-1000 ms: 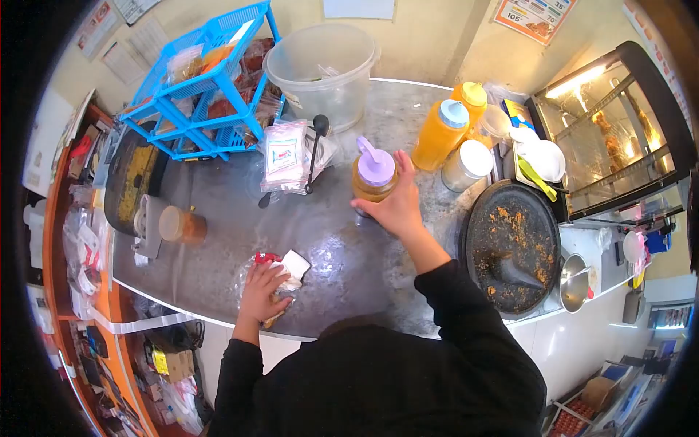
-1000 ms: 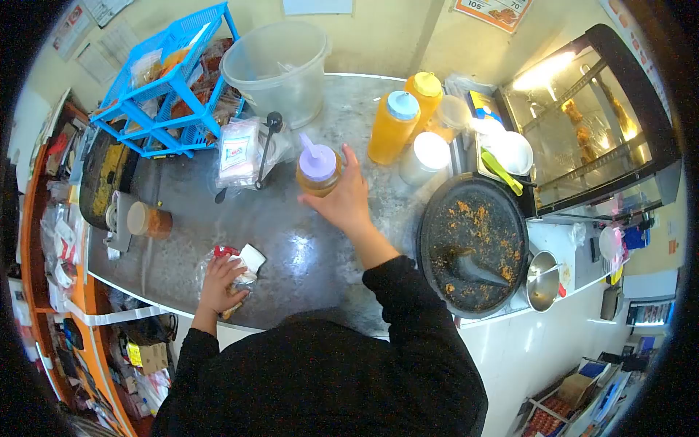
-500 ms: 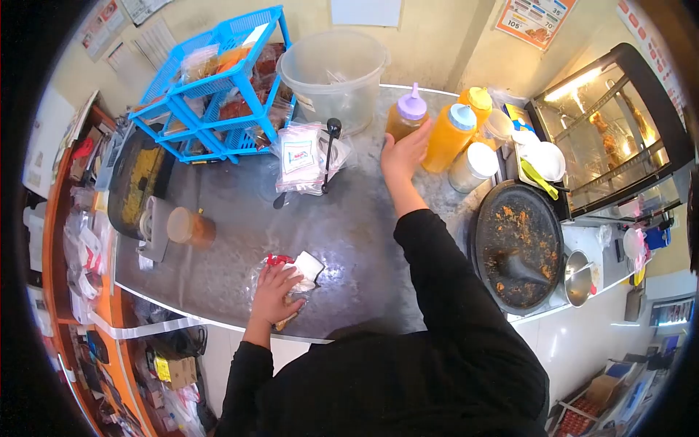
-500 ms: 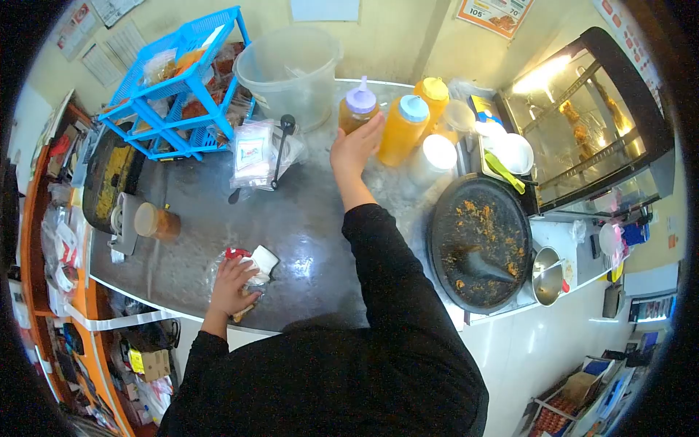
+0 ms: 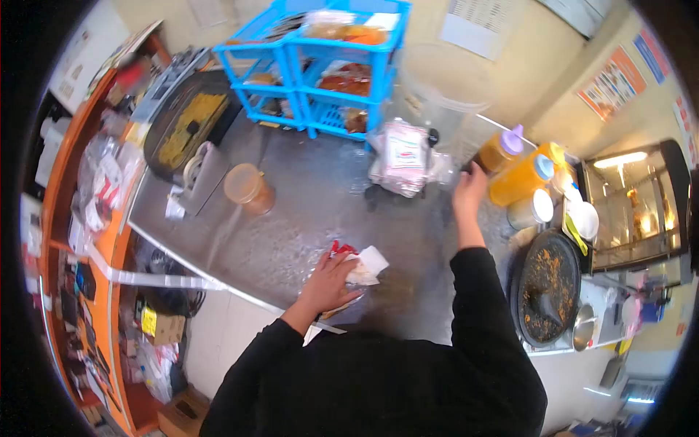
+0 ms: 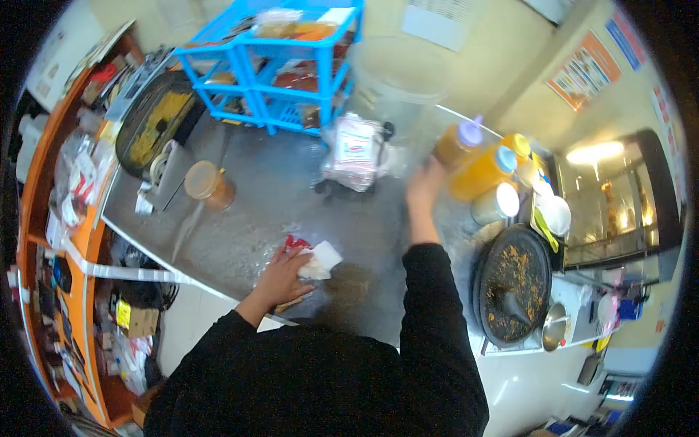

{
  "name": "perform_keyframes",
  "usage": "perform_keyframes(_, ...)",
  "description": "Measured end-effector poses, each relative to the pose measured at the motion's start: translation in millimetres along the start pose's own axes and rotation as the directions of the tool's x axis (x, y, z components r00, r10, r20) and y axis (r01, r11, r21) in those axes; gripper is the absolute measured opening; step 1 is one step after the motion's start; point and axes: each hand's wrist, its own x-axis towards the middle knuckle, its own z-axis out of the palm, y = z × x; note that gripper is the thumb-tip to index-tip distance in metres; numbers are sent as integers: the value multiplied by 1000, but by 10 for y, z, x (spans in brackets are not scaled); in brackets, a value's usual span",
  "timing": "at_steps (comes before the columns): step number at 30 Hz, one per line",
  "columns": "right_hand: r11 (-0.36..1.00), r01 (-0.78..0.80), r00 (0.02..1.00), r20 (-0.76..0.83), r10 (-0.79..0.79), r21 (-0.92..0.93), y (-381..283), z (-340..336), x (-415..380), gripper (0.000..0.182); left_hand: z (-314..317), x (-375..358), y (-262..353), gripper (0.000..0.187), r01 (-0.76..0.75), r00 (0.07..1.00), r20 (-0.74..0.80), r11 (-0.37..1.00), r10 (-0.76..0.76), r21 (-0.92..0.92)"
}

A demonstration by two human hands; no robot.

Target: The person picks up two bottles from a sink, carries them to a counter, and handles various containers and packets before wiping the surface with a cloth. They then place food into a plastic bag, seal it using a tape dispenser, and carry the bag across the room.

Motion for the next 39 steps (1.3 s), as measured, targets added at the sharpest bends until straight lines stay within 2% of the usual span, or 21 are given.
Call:
perform_keyframes(1,1000,-9,999,-48,8,-10,-178,-149,-75,27,17,-32,-32,56,-18,999,-41,999,17,-32)
perform_keyframes(2,995,-4,999,-48,9,104,-382,-267,-274,21,21,-51,-38,41,-56,991,-121,998,54,-12)
perform_keyframes(3,976,-4,999,-48,15,218,-577,-402,-490,17,46,-73,-56,38,-53,983,-178,997,43,-54)
perform_keyframes(5,940,-70,944,328,-46,333,-1094,-592,-1092,14,67,-109,-128,32,-77,960,-279,990,40,-122)
perform_keyframes(6,919,70,872,423,-245,389,-1146,-560,-1366,14,21,-107,-137,28,-105,961,-271,981,59,-160)
perform_keyframes(8,800,329,611,532,-586,502,-1573,-667,-1799,15,40,-119,-146,27,-31,959,-280,966,-43,-255)
perform_keyframes(9,899,166,562,710,-425,406,-1641,-647,-2037,25,43,-124,-158,27,-4,955,-283,953,-86,-302)
perform_keyframes(10,927,67,565,752,-339,368,-1535,-539,-2320,41,34,-132,-187,29,39,929,-322,911,-185,-411)
perform_keyframes(13,898,354,498,760,-418,262,-1599,-539,-2475,62,-51,-120,-261,36,103,811,-350,704,-469,-703)
perform_keyframes(15,922,338,521,779,-349,187,-1747,-563,-2553,67,-415,-72,-521,44,138,681,-609,888,-407,-439)
perform_keyframes(16,921,366,517,793,-323,137,-1851,-585,-2529,67,-681,7,-632,57,245,555,-721,910,-414,-334)
perform_keyframes(17,916,393,515,804,-295,85,-1908,-606,-2534,67,-990,113,-761,66,303,463,-818,929,-340,-214)
perform_keyframes(18,890,446,544,763,-350,90,-1848,-541,-2637,61,-1192,184,-987,80,393,417,-882,919,-220,-43)
perform_keyframes(20,869,474,575,698,-428,143,-1739,-492,-2741,55,-1560,299,-1177,90,591,497,-813,804,-304,62)
perform_keyframes(23,874,440,561,698,-446,205,-1662,-566,-2692,46,-1651,351,-1490,87,647,671,-578,748,-464,150)
perform_keyframes(26,883,392,538,715,-447,257,-1526,-663,-2647,42,-1585,378,-1786,76,623,712,-450,780,-539,51)
perform_keyframes(29,874,398,552,687,-471,279,-1338,-754,-2628,41,-1608,321,-1473,67,593,737,-445,802,-508,66)
perform_keyframes(32,874,359,580,655,-484,328,-1107,-883,-2575,39,-1564,368,-814,65,459,812,-392,888,-431,-28)
perform_keyframes(34,869,351,585,643,-494,349,-959,-1004,-2518,40,-1525,565,-237,63,245,909,-336,968,-246,-46)
perform_keyframes(37,863,340,585,634,-506,374,-762,-1130,-2475,39,-1313,993,639,62,-20,971,-239,995,-4,-100)
perform_keyframes(39,860,331,591,626,-510,389,-645,-1195,-2443,38,-1063,1372,1128,62,-93,986,-155,976,63,-198)
